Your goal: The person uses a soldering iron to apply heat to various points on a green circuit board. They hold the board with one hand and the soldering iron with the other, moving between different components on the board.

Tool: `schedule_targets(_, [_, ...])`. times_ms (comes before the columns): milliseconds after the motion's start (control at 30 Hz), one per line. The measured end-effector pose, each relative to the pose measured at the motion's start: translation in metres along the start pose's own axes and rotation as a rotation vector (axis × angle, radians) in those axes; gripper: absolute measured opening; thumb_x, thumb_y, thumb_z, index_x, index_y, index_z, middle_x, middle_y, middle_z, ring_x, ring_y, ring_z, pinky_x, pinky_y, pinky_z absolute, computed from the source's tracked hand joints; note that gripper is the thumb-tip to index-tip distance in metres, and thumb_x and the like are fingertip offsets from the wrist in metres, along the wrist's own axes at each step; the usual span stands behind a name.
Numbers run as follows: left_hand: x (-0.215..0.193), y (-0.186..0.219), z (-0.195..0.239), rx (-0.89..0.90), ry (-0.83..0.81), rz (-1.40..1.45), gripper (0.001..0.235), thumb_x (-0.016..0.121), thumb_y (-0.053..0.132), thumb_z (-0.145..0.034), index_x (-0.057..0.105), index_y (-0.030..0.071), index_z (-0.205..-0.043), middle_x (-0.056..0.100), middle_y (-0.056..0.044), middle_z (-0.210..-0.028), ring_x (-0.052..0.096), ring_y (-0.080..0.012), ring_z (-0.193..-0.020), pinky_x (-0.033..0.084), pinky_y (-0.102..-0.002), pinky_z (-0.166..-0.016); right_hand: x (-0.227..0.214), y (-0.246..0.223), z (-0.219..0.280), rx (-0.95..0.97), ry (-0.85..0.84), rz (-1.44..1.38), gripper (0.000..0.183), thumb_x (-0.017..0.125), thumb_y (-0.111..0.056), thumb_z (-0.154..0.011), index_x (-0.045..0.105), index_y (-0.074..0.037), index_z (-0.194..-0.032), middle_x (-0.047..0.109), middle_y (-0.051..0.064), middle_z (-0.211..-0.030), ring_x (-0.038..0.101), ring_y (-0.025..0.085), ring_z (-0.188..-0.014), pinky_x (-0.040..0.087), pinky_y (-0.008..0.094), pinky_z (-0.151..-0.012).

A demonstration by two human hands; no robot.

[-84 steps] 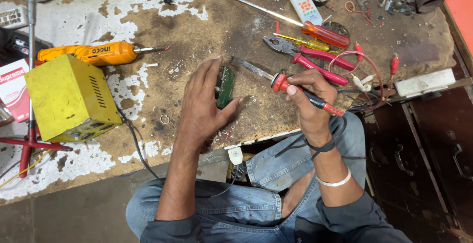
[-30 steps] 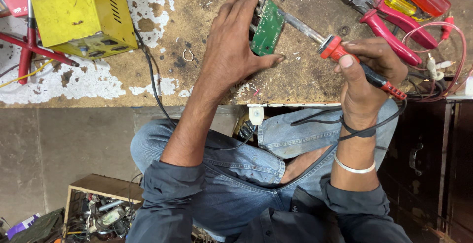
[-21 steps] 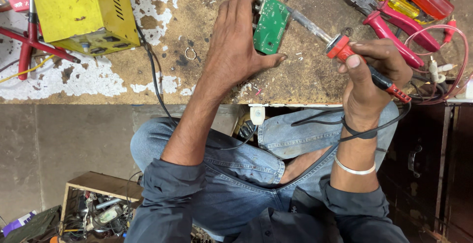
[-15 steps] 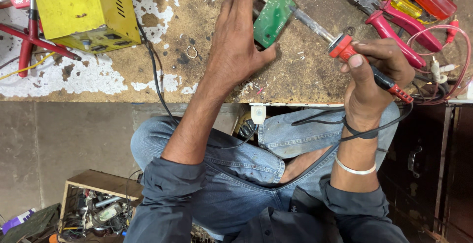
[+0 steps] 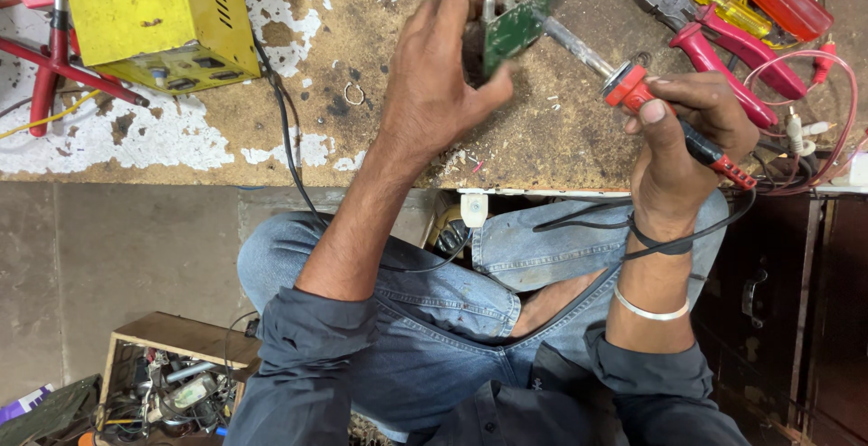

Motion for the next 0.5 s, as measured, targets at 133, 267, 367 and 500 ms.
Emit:
schedule_targets(133, [0.002, -0.009, 0.0, -0.186, -0.032, 0.088, 0.049, 0.07, 0.012, -0.103, 0.047, 0.013, -0.146, 0.076, -0.011, -0.107, 0.08, -0.0182, -0.09, 0.066, -0.035, -0.072, -0.001, 0.001, 0.0, -0.003, 0.0, -0.003, 0.029, 0.089, -0.015, -0.103, 0.07, 0.007, -0.108, 0.067, 0.013, -0.103, 0.067, 0.018, -0.075, 0.058, 0.026, -0.067])
schedule_targets(267, [0.002, -0.016, 0.002, -0.307, -0.031, 0.225, 0.046, 0.07, 0.018, -0.104, 0.05, 0.013, -0.146, 0.081, -0.009, -0.1, 0.082, -0.0166, -0.092, 0.066, -0.037, -0.079, -0.002, 0.004, -0.002, -0.012, -0.014, -0.012, 0.029, 0.089, -0.014, -0.103, 0.07, 0.008, -0.109, 0.067, 0.013, -0.104, 0.067, 0.018, -0.074, 0.058, 0.027, -0.067])
schedule_targets(367, [-0.001, -0.016, 0.002, -0.29, -0.047, 0.308, 0.046, 0.071, 0.017, -0.106, 0.051, 0.012, -0.147, 0.084, -0.011, -0.103, 0.082, -0.0198, -0.1, 0.067, -0.04, -0.095, -0.003, 0.003, 0.0, -0.001, -0.027, -0.012, 0.029, 0.088, -0.014, -0.104, 0.07, 0.007, -0.109, 0.066, 0.013, -0.104, 0.068, 0.018, -0.075, 0.059, 0.027, -0.068])
schedule_targets(500, [0.001, -0.015, 0.005, -0.307, -0.084, 0.377, 0.047, 0.065, 0.014, -0.108, 0.047, 0.012, -0.151, 0.08, -0.013, -0.114, 0.08, -0.0195, -0.107, 0.068, -0.039, -0.095, -0.001, 0.004, -0.001, -0.004, -0.044, -0.012, 0.029, 0.088, -0.016, -0.104, 0.071, 0.007, -0.11, 0.068, 0.013, -0.103, 0.069, 0.018, -0.075, 0.059, 0.027, -0.068])
Point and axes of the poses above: each hand's wrist, its own z-axis away from the middle knuckle, its own x-axis out of the palm, y = z × x, the point moved 6 cm from there along -z, towards the middle knuckle
